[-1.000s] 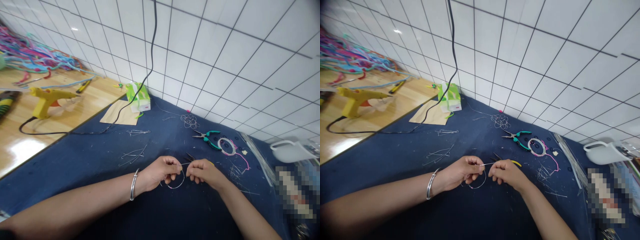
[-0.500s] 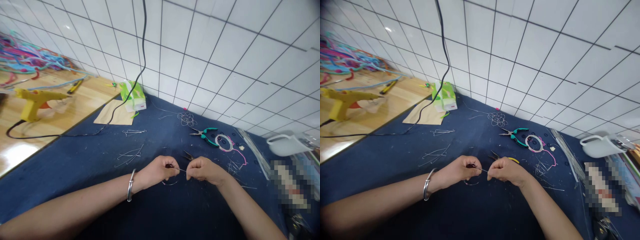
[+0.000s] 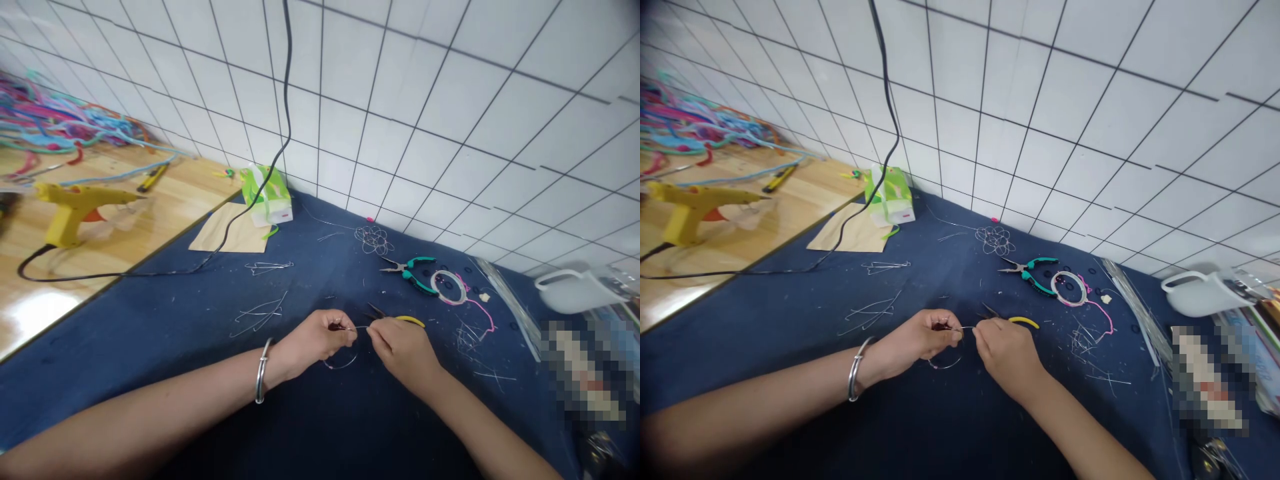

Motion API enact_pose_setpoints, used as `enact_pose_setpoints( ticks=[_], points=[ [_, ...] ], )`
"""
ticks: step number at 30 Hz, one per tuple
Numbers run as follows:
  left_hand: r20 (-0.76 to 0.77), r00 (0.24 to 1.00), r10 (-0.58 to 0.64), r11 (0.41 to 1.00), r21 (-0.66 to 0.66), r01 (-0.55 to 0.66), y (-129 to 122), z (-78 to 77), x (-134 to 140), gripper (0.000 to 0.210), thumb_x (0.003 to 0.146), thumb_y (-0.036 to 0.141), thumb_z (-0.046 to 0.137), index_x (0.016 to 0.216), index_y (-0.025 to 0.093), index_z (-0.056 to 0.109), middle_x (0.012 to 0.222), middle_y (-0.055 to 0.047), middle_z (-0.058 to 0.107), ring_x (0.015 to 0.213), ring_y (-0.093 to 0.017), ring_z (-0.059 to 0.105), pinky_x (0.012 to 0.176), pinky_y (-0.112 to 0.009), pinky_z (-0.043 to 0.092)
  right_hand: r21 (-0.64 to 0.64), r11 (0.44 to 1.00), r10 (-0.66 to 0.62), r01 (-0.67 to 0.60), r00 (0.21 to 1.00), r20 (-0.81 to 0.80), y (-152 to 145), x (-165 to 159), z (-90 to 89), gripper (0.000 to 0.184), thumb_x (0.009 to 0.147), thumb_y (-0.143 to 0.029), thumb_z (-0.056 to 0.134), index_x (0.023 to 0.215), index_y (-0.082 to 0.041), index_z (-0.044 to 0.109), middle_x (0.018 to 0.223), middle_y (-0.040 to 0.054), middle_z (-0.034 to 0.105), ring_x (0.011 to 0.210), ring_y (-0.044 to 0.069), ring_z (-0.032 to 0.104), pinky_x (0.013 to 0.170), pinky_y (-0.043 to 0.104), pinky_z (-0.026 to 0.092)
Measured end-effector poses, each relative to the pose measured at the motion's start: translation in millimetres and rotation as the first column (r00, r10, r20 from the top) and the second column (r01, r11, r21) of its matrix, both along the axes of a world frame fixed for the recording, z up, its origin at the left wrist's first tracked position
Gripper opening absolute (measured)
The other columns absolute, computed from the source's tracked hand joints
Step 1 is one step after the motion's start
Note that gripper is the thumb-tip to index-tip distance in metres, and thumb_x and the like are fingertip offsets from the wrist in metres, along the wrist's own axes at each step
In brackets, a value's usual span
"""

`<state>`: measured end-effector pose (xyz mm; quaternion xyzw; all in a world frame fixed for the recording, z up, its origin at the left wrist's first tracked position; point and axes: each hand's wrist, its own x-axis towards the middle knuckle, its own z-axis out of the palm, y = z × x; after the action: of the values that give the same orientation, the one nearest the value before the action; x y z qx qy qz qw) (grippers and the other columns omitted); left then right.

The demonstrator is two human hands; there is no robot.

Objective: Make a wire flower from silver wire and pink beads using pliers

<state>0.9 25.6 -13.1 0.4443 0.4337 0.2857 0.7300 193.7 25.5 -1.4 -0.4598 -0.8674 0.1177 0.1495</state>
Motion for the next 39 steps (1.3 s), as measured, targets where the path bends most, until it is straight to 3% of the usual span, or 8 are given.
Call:
enact_pose_setpoints(
  ticks=[6,13,19,25,28,32,34,39],
  points=[
    [0.153,0.987,0.05,0.997,-0.073,-0.04,-3,-0.5,1,0.016,0.074,0.029,0.06,0.077,0.014,0.055,0.065,0.003,0.049,0.044,-0.003,0.026,0.04,-0.02,0.013,0.123,0.988,-0.082,0.094,0.992,-0.098,-5,-7,-7.9,0.022,0.086,-0.022,0.041,0.075,-0.017,0.058,0.066,0.0031,0.057,0.063,0.013,0.052,0.065,0.025,0.037],
    [0.102,0.994,0.035,0.999,-0.009,-0.034,0,2.6,-4,0.018,0.076,0.032,0.058,0.075,0.014,0.055,0.056,0.005,0.042,0.043,-0.003,0.025,0.04,-0.02,0.014,-0.252,0.966,-0.136,0.064,0.951,-0.279,2,-6,5.2,0.011,0.084,-0.024,0.047,0.081,-0.021,0.058,0.058,-0.0049,0.055,0.051,0.008,0.048,0.051,0.018,0.036],
    [0.024,1.0,-0.007,1.0,0.024,0.006,-1,-1.6,0,0.016,0.077,0.031,0.056,0.073,0.015,0.055,0.051,0.006,0.038,0.042,-0.004,0.026,0.04,-0.019,0.019,-0.114,0.992,0.038,-0.058,0.985,-0.168,2,-4,0.9,0.014,0.085,-0.022,0.044,0.082,-0.02,0.058,0.068,-0.001,0.059,0.063,0.01,0.054,0.061,0.022,0.037],
    [0.153,0.988,0.02,0.998,-0.068,-0.01,-5,1.6,2,0.02,0.075,0.033,0.059,0.073,0.014,0.054,0.065,0.001,0.051,0.042,-0.003,0.027,0.04,-0.02,0.014,0.04,0.998,-0.039,0.047,0.984,-0.173,-4,-8,-6.1,0.018,0.086,-0.023,0.041,0.081,-0.017,0.057,0.072,0.0034,0.06,0.067,0.014,0.054,0.065,0.026,0.038],
    [0.187,0.981,0.047,0.995,-0.092,-0.03,-5,3.6,1,0.02,0.074,0.032,0.06,0.072,0.013,0.053,0.066,0.001,0.052,0.043,-0.002,0.028,0.04,-0.02,0.014,-0.24,0.968,-0.147,0.077,0.945,-0.291,0,-8,0.1,0.015,0.085,-0.026,0.044,0.08,-0.019,0.056,0.067,-0.0004,0.058,0.059,0.01,0.054,0.059,0.023,0.04],
    [0.173,0.983,0.069,0.992,-0.115,-0.049,-3,2.7,-1,0.022,0.074,0.033,0.061,0.069,0.013,0.054,0.055,0.004,0.044,0.041,-0.003,0.026,0.04,-0.021,0.013,-0.638,0.769,-0.283,-0.028,0.881,-0.379,7,-5,7.8,0.012,0.082,-0.029,0.048,0.082,-0.019,0.056,0.064,-0.0035,0.055,0.048,0.007,0.05,0.045,0.018,0.038],
    [0.171,0.983,0.071,0.991,-0.122,-0.05,-2,1.1,-1,0.022,0.074,0.034,0.061,0.071,0.013,0.054,0.056,0.004,0.044,0.042,-0.003,0.028,0.04,-0.021,0.013,-0.695,0.717,-0.319,-0.057,0.859,-0.4,9,-4,8.3,0.013,0.08,-0.029,0.05,0.082,-0.019,0.057,0.063,-0.0033,0.054,0.049,0.007,0.051,0.043,0.017,0.038],
    [0.169,0.983,0.076,0.99,-0.127,-0.054,-3,-1.6,-1,0.023,0.075,0.036,0.06,0.072,0.014,0.054,0.06,0.002,0.048,0.042,-0.003,0.031,0.04,-0.02,0.015,-0.73,0.678,-0.376,-0.087,0.812,-0.446,9,-4,4.4,0.014,0.078,-0.03,0.053,0.082,-0.018,0.058,0.059,-0.0035,0.054,0.052,0.009,0.054,0.05,0.021,0.046]
  ],
)
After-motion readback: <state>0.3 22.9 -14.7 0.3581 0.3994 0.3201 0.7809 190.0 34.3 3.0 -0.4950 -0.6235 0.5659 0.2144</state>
